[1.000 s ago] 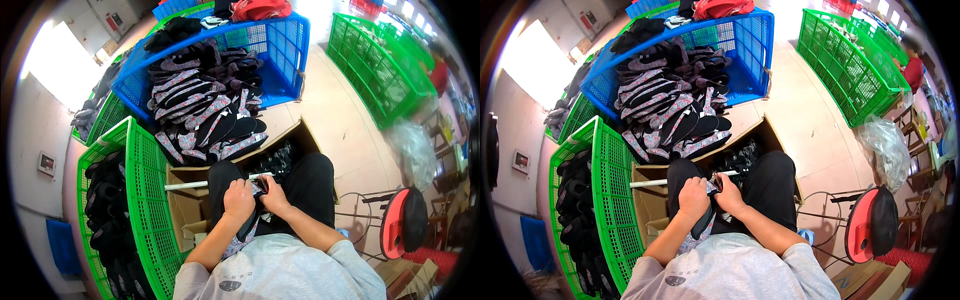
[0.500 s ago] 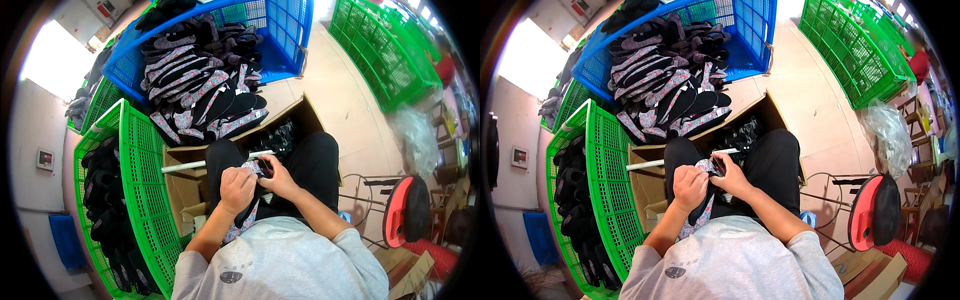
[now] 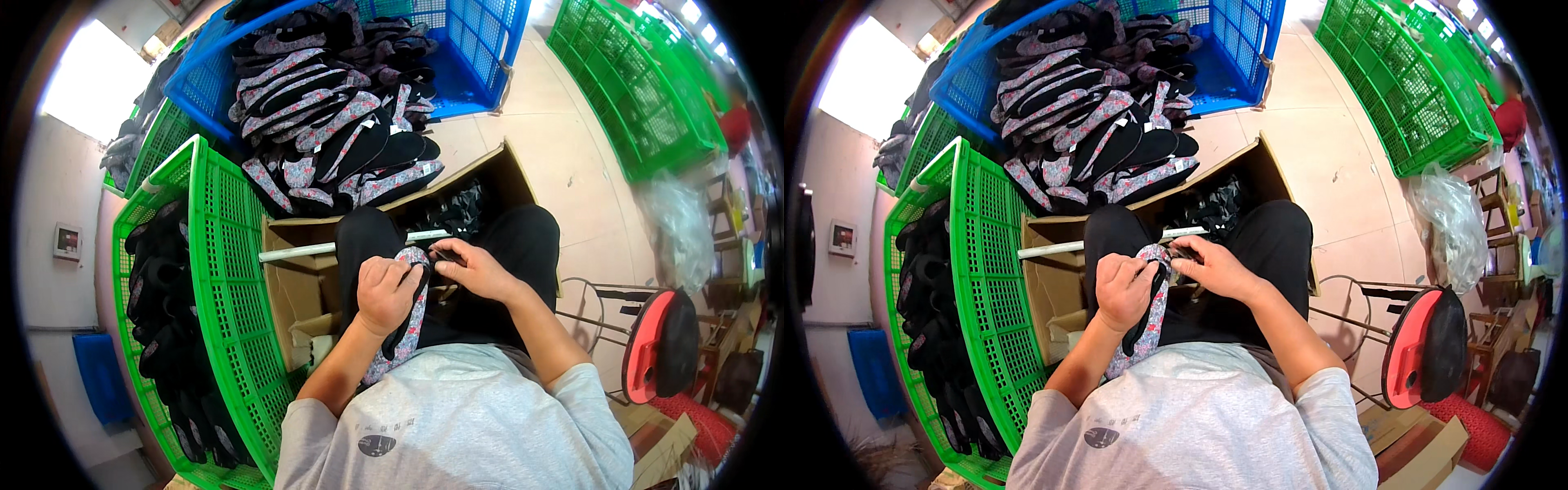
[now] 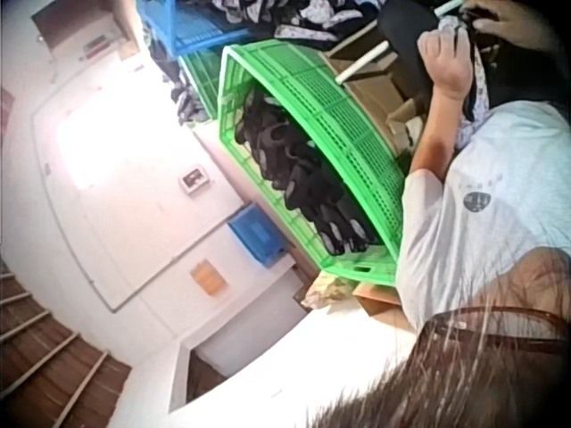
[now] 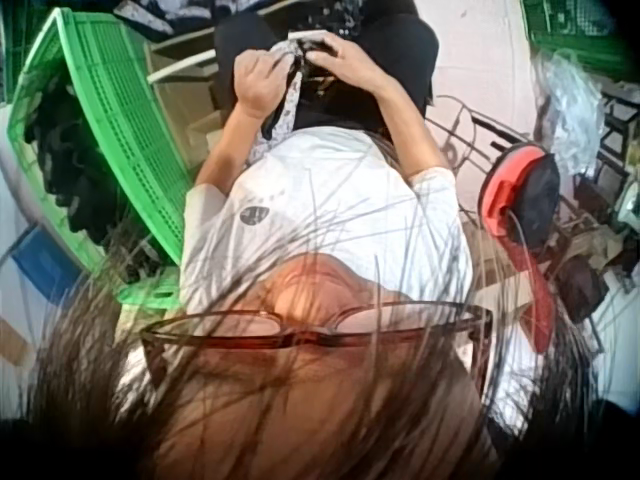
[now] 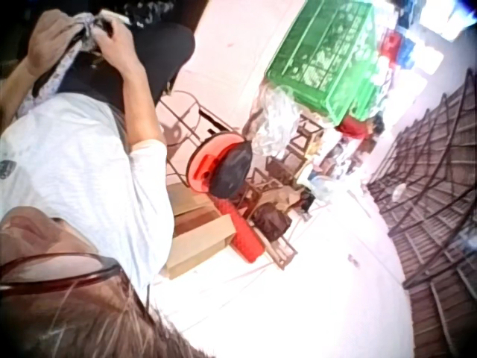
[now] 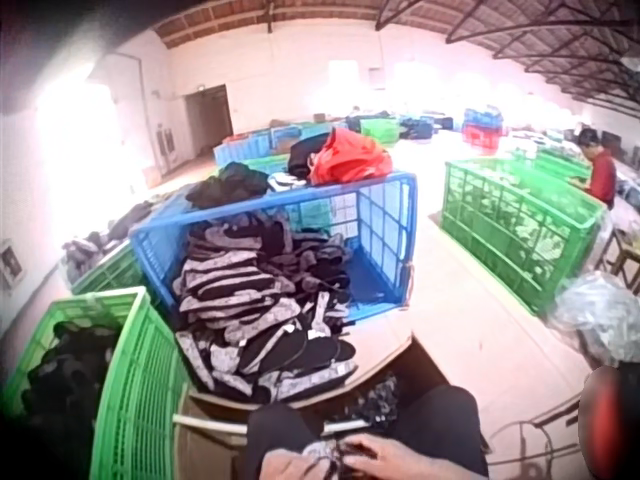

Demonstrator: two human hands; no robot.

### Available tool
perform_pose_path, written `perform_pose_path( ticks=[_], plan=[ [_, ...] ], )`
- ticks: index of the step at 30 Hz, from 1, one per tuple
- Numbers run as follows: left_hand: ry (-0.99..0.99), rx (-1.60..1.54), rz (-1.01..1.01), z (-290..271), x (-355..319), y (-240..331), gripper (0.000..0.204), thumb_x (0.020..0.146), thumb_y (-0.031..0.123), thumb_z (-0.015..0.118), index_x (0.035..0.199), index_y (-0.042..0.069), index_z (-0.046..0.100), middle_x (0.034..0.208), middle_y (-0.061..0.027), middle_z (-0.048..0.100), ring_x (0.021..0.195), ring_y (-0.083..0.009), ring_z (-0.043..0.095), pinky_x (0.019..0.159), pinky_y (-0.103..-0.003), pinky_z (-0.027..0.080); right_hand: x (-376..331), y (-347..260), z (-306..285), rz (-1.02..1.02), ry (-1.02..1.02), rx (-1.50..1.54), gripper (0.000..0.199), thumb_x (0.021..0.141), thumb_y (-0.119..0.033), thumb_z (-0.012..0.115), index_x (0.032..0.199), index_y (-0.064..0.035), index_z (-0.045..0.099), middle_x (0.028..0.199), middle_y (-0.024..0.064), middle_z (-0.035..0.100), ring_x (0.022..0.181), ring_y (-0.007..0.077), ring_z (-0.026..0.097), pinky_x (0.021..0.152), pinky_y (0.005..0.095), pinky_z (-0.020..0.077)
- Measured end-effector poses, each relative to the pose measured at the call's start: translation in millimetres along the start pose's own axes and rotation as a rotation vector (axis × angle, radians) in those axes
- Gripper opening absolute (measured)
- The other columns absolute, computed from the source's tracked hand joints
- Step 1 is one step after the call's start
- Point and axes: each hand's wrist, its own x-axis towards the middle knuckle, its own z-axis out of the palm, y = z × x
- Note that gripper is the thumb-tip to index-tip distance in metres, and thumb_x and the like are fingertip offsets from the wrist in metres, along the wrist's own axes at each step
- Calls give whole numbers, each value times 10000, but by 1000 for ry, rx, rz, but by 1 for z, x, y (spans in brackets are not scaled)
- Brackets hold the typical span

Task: The person assembles slippers by hand, taking a sole and an upper from a blue crate, attaching a strap, and placing the finished slipper into a green crate. The process is repeated for multiple units.

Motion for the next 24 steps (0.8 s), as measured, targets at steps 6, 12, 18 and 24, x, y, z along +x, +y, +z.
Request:
perform_pose_path(
  ticks=[6,12,18,24],
  plan=[
    [4,-20,11,-2,-3,-1,219,635,75,718,854,80,718,826,-22,575,763,-217,569,714,-364,459,-4,-37,-9,154,-100,-41,269,1028,-192,531,1238,-23,541,978,31,655,804,79,555,760,250,493],
    [-2,-18,27,-2,-1,-1,224,623,79,718,846,84,706,824,-25,563,759,-219,565,708,-371,467,1,-17,-6,-38,-144,-104,239,1002,-214,580,1140,-19,567,927,92,682,849,172,659,778,321,518],
    [-10,0,26,-1,-3,-1,214,624,81,721,837,82,699,820,-24,566,755,-220,563,709,-381,472,0,-20,-2,-29,-132,-203,218,989,-216,597,1119,-42,575,910,103,699,830,220,683,756,335,516],
    [-5,-9,32,-1,-1,-1,198,637,81,722,834,83,698,814,-21,565,753,-218,563,715,-378,472,2,-22,-2,-17,-135,-222,213,990,-225,591,1108,-48,577,903,100,704,833,227,691,752,339,516]
  ],
)
